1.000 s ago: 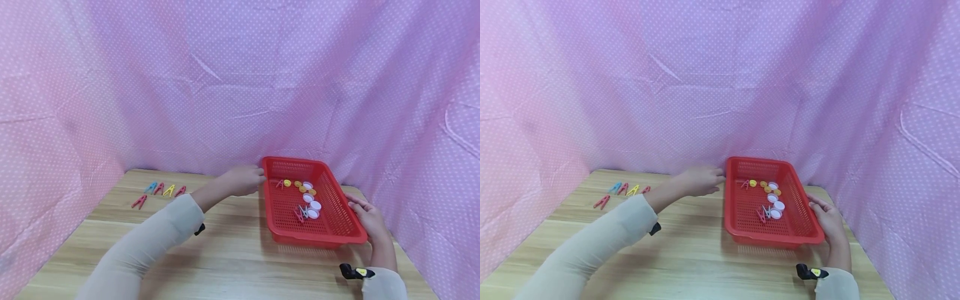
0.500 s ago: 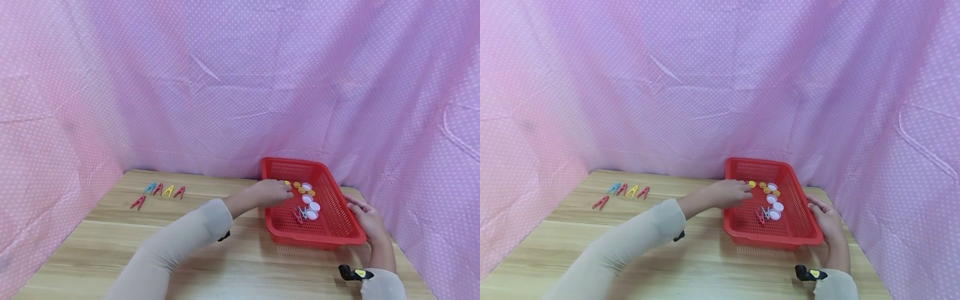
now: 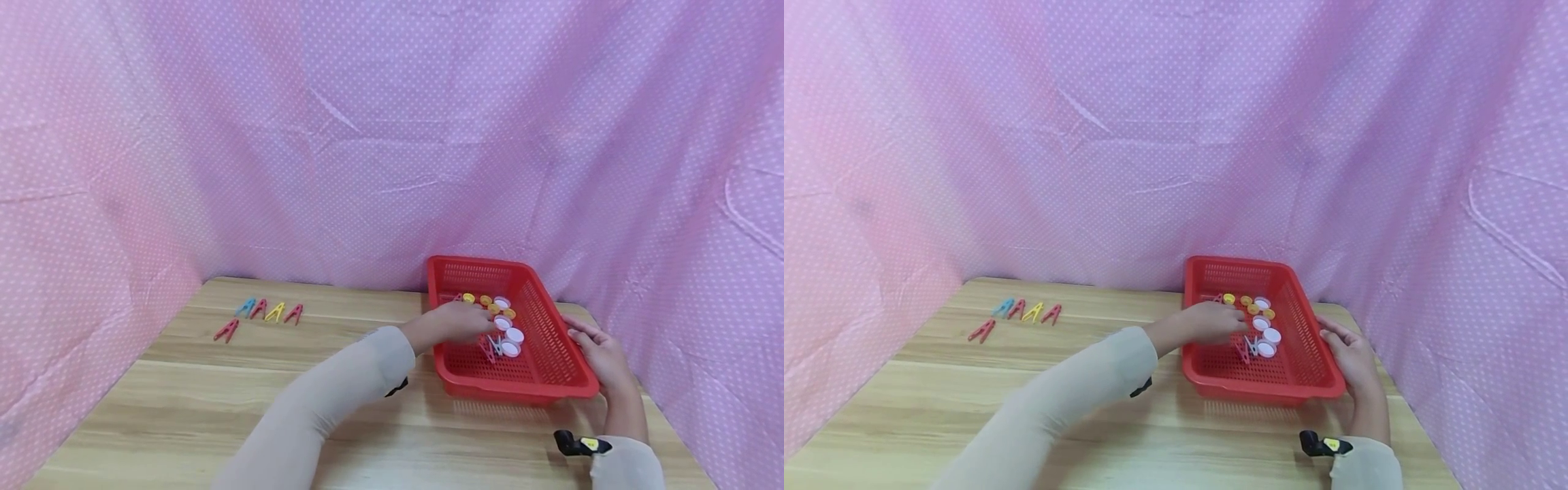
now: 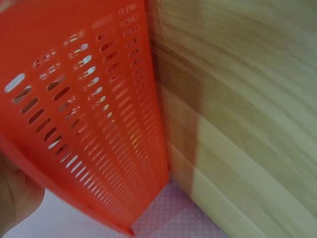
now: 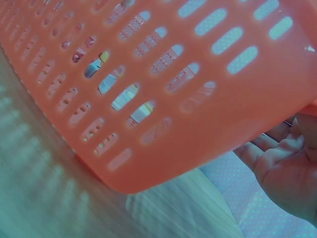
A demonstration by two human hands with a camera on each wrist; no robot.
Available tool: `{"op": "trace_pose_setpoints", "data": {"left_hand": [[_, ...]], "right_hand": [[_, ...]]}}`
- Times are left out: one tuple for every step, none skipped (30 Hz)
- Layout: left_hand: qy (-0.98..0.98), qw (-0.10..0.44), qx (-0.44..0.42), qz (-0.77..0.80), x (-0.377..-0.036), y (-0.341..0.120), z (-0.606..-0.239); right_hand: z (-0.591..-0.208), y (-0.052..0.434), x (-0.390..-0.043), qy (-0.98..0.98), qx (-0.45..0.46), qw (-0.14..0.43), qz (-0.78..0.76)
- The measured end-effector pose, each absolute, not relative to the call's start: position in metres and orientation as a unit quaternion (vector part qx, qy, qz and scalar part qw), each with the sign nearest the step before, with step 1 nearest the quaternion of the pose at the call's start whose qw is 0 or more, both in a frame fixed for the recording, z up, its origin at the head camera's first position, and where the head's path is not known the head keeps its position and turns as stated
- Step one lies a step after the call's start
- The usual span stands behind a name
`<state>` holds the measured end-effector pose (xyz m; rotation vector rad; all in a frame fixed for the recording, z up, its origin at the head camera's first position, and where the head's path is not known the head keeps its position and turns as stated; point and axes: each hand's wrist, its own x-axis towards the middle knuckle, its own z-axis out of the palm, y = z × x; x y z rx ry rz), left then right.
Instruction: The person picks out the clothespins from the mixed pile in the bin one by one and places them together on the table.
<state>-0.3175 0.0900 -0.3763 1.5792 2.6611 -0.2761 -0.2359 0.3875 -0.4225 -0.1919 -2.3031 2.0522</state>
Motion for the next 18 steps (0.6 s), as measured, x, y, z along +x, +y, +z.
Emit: {"op": "trace_pose_setpoints", "data": {"left_hand": [[0.857,0.023,0.508,-0.082,-0.319,0.092,-0.377],[0.858,0.03,0.508,-0.074,-0.32,0.093,-0.378],[0.857,0.036,0.509,-0.066,-0.321,0.094,-0.38],[0.856,0.044,0.512,-0.057,-0.321,0.096,-0.38],[0.854,0.052,0.515,-0.049,-0.322,0.097,-0.381],[0.852,0.061,0.518,-0.039,-0.322,0.098,-0.382],[0.851,0.074,0.519,-0.027,-0.322,0.099,-0.382],[0.851,0.089,0.518,-0.015,-0.322,0.1,-0.383],[0.851,0.102,0.515,-0.005,-0.322,0.101,-0.383],[0.851,0.112,0.513,0.0,-0.322,0.101,-0.384],[0.852,0.119,0.511,0.005,-0.322,0.102,-0.385],[0.853,0.128,0.505,0.009,-0.322,0.102,-0.386],[0.855,0.139,0.499,0.012,-0.323,0.102,-0.387],[0.856,0.146,0.496,0.01,-0.323,0.102,-0.388],[0.856,0.151,0.494,0.006,-0.324,0.102,-0.389],[0.857,0.159,0.49,0.005,-0.325,0.103,-0.39],[0.858,0.168,0.486,0.004,-0.325,0.103,-0.391],[0.858,0.177,0.482,0.006,-0.326,0.103,-0.391]], "right_hand": [[-0.422,0.388,-0.236,-0.745,-0.062,0.027,0.664],[-0.422,0.387,-0.236,-0.745,-0.062,0.027,0.664],[-0.422,0.387,-0.235,-0.746,-0.061,0.027,0.663],[-0.422,0.387,-0.235,-0.746,-0.06,0.028,0.663],[-0.422,0.387,-0.235,-0.745,-0.06,0.029,0.664],[-0.422,0.387,-0.234,-0.746,-0.059,0.03,0.663],[-0.422,0.387,-0.234,-0.745,-0.058,0.031,0.664],[-0.422,0.387,-0.234,-0.744,-0.058,0.031,0.665],[-0.422,0.387,-0.234,-0.745,-0.057,0.032,0.663],[-0.421,0.387,-0.234,-0.746,-0.058,0.032,0.663],[-0.421,0.387,-0.234,-0.747,-0.059,0.031,0.661],[-0.421,0.387,-0.234,-0.75,-0.062,0.031,0.658],[-0.421,0.387,-0.235,-0.753,-0.064,0.03,0.654],[-0.421,0.386,-0.235,-0.757,-0.067,0.03,0.65],[-0.42,0.386,-0.235,-0.762,-0.068,0.03,0.644],[-0.42,0.385,-0.234,-0.763,-0.069,0.03,0.642],[-0.42,0.385,-0.234,-0.763,-0.068,0.032,0.641],[-0.419,0.384,-0.234,-0.763,-0.068,0.034,0.642]]}}
